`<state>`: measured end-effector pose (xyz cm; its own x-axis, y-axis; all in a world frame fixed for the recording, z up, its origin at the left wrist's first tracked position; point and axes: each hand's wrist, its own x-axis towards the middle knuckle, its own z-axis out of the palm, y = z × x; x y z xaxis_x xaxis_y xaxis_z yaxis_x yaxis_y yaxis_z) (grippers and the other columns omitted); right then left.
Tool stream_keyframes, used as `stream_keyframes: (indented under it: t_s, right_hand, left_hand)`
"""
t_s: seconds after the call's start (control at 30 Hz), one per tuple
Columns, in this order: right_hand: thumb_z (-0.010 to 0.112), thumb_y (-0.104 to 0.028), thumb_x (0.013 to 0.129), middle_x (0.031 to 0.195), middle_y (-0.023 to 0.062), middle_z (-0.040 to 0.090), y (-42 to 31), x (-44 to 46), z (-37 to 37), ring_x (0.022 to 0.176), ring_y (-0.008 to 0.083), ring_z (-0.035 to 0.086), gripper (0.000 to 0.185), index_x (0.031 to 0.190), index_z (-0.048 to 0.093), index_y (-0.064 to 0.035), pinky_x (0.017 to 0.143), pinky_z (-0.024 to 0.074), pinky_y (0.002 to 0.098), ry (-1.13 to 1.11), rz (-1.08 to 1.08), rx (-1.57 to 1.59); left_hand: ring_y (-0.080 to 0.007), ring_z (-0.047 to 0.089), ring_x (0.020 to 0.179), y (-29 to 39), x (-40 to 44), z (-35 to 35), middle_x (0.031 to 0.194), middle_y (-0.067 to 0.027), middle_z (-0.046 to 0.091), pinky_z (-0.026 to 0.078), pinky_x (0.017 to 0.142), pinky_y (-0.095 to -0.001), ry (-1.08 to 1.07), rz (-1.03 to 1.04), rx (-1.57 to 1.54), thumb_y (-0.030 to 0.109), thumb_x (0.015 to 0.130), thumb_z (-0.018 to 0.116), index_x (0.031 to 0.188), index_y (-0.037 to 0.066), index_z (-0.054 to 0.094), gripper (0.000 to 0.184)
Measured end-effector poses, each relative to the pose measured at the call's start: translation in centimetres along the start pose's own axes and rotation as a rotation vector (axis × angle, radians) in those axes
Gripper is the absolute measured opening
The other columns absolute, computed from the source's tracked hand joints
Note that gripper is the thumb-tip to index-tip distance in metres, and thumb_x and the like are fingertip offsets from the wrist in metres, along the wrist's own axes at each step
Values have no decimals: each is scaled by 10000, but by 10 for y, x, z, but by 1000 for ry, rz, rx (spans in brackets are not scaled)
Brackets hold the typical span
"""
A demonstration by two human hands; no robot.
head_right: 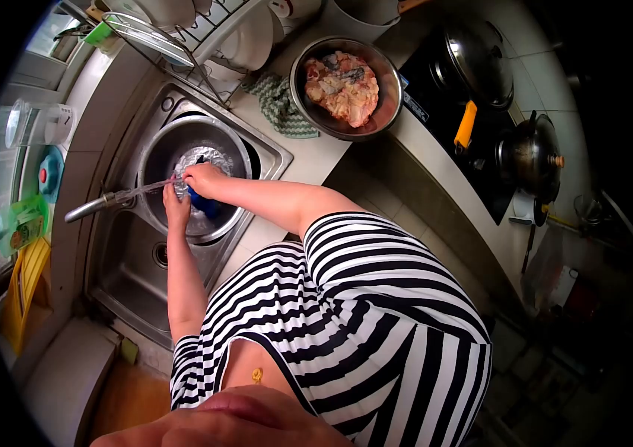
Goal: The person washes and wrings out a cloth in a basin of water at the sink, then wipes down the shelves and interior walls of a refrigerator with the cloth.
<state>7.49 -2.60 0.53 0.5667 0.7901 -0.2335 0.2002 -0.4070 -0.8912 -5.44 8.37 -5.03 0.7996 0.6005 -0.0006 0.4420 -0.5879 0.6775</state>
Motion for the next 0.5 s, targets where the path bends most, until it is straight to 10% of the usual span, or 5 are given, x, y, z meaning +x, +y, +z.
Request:
stream_keyframes:
  t_s: [0.17, 0.3, 0.5]
  right_hand:
    - [561, -250, 811, 881, 98, 645, -19, -4, -13, 845, 300, 600, 189, 920, 637, -114, 744, 466, 402, -108, -352, -85]
    - [621, -313, 774, 890, 111, 645, -28, -9, -40, 860, 301, 606, 252, 928, 633, -114, 766, 469, 379, -92, -277, 120]
    - [687, -266, 678, 869, 115, 646, -26, -4, -88, 826, 284, 614, 279, 911, 645, -119, 743, 478, 369, -206, -272, -305]
  left_hand:
    - [-283, 418, 1187, 13, 2, -7, 1238, -119, 473, 338, 973, -375, -152, 118, -208, 28, 707, 648, 1207, 56, 496, 524]
    - [-93, 526, 869, 30, -3, -20, 946, -11, 560, 425, 792, -236, -219, -293, -889, 35, 762, 655, 1034, 44, 546, 293]
    - [-78, 507, 810, 64, -11, -53, 883, 8, 537, 428, 731, -212, -163, -242, -828, 19, 762, 655, 1013, 40, 516, 288]
